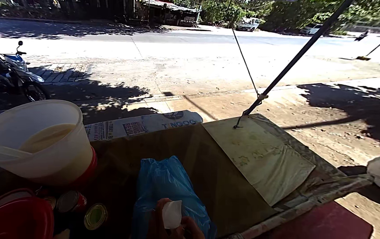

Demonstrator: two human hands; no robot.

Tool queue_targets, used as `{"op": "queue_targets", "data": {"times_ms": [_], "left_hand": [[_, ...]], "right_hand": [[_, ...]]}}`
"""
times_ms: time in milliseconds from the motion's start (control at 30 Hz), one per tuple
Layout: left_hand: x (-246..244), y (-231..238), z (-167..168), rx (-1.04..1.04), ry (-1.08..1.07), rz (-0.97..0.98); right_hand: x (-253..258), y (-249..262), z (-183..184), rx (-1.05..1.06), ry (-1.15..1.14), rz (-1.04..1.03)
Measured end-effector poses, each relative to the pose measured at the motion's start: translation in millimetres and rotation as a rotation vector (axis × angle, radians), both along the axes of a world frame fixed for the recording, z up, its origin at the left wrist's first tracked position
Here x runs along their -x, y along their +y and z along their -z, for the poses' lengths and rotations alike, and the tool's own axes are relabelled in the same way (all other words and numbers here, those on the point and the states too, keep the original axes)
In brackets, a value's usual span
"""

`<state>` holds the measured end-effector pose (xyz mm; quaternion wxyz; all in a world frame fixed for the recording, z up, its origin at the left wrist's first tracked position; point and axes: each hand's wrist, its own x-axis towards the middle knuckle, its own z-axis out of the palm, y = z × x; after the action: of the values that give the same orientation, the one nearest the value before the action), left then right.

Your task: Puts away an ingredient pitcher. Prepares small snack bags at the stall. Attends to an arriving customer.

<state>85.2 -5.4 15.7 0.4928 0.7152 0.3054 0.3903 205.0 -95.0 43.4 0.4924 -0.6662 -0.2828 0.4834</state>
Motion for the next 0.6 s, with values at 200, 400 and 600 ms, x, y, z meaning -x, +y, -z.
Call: {"op": "queue_targets", "data": {"times_ms": [200,400,600], "left_hand": [[25,-1,46,0.002,0.157,0.091],[35,11,-20,0.502,-0.137,0.309],[36,10,-64,0.705,0.030,0.135]], "right_hand": [[-7,-1,-19,-0.253,-0.108,-0.088],[-1,-1,-18,-0.293,-0.061,-0.029],[-7,-1,-22,-0.270,0.106,-0.019]]}}
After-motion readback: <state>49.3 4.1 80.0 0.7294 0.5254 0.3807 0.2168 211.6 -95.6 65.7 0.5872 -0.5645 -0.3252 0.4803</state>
